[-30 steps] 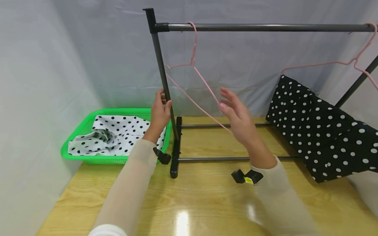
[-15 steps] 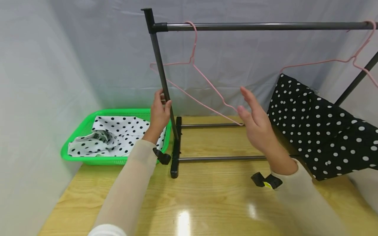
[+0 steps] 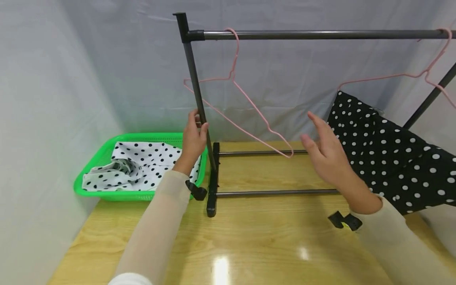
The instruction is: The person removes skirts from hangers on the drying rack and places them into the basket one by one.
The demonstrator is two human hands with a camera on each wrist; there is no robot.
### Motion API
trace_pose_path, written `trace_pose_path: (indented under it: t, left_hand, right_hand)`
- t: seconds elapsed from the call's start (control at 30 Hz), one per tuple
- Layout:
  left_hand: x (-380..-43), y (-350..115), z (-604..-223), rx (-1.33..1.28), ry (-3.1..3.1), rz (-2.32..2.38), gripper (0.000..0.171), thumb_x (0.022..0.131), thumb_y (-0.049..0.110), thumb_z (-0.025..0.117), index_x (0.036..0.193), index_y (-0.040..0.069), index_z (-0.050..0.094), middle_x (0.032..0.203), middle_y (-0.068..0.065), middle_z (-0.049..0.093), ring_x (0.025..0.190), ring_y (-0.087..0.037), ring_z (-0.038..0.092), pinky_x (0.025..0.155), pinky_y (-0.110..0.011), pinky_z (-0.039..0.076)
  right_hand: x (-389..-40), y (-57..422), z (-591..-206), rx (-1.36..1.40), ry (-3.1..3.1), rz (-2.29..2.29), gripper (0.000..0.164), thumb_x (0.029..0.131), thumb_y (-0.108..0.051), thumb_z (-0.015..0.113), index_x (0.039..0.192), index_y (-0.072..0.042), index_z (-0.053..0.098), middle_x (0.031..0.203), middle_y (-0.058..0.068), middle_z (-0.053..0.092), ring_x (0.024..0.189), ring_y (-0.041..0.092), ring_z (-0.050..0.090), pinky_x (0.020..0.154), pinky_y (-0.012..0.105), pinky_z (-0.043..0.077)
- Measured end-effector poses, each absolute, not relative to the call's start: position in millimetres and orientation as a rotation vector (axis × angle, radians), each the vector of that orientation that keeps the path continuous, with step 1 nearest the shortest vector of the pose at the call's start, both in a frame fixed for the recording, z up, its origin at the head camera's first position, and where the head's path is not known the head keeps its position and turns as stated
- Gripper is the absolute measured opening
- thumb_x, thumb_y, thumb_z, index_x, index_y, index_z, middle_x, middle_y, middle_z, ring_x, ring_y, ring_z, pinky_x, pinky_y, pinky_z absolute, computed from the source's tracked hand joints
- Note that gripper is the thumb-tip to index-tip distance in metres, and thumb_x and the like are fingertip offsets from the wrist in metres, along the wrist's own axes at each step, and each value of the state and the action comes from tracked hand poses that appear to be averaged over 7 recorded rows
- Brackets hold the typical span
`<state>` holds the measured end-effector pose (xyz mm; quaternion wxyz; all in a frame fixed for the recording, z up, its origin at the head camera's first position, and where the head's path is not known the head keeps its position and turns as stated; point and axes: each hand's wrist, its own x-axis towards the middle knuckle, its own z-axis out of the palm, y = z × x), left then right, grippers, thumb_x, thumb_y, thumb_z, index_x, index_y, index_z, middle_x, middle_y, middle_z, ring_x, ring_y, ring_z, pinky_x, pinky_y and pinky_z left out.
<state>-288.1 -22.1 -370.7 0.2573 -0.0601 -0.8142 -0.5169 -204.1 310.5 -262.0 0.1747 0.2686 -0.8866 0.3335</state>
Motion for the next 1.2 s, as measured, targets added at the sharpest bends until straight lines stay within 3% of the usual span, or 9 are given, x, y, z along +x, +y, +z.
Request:
trace_pose_path:
  t: [0.13,0.5,0.87,1.03,1.2]
  left_hand:
    - [-288,-23,-371,-0.176,-2.21,-1.404,0.046,0.102,0.011,0.049,0.144,0.001,0.031,0.125,-0.021,0.053,0.112,-0.034,0.057,0.091,-0.047,0.05]
    - [-290,-24,-372,-0.165,-2.213,-1.357,0.047,0.1,0.011,0.053,0.142,-0.002,0.035,0.108,-0.021,0.055,0.096,-0.034,0.053,0.085,-0.047,0.047]
    - [-289,-22,-374,-0.188,-2.214,-1.337,0.047,0.1,0.009,0.053,0.142,-0.003,0.035,0.106,-0.023,0.054,0.1,-0.036,0.055,0.084,-0.049,0.047]
    - [-290,-24,-373,-0.219,-2.207,-1.328,0.048,0.101,0.01,0.052,0.142,-0.004,0.034,0.107,-0.024,0.054,0.101,-0.037,0.056,0.085,-0.049,0.047]
    - [-291,-30,-372,-0.246,-2.234,-1.338,0.048,0.101,0.011,0.052,0.142,-0.004,0.032,0.108,-0.024,0.054,0.103,-0.037,0.057,0.085,-0.049,0.049]
  right_hand:
    - [-204,329,-255,0.702,-2.585,0.857,0.061,0.103,-0.038,0.044,0.155,-0.014,0.023,0.157,0.017,0.024,0.143,0.038,0.022,0.111,0.062,0.02]
    - [-212,369,-230,0.532,-2.677,0.615,0.081,0.093,-0.044,0.06,0.156,-0.014,0.019,0.157,0.02,0.022,0.14,0.045,0.023,0.106,0.067,0.021]
    - [-226,411,-199,0.295,-2.75,0.39,0.089,0.091,-0.052,0.06,0.156,-0.012,0.016,0.154,0.028,0.022,0.139,0.051,0.021,0.102,0.072,0.021]
    - [-230,429,-185,0.26,-2.677,0.231,0.09,0.09,-0.054,0.06,0.154,-0.004,0.021,0.151,0.029,0.027,0.138,0.048,0.024,0.107,0.067,0.021]
    - [-231,443,-173,0.076,-2.693,0.154,0.086,0.093,-0.046,0.057,0.154,-0.002,0.016,0.153,0.03,0.022,0.14,0.047,0.021,0.11,0.063,0.021]
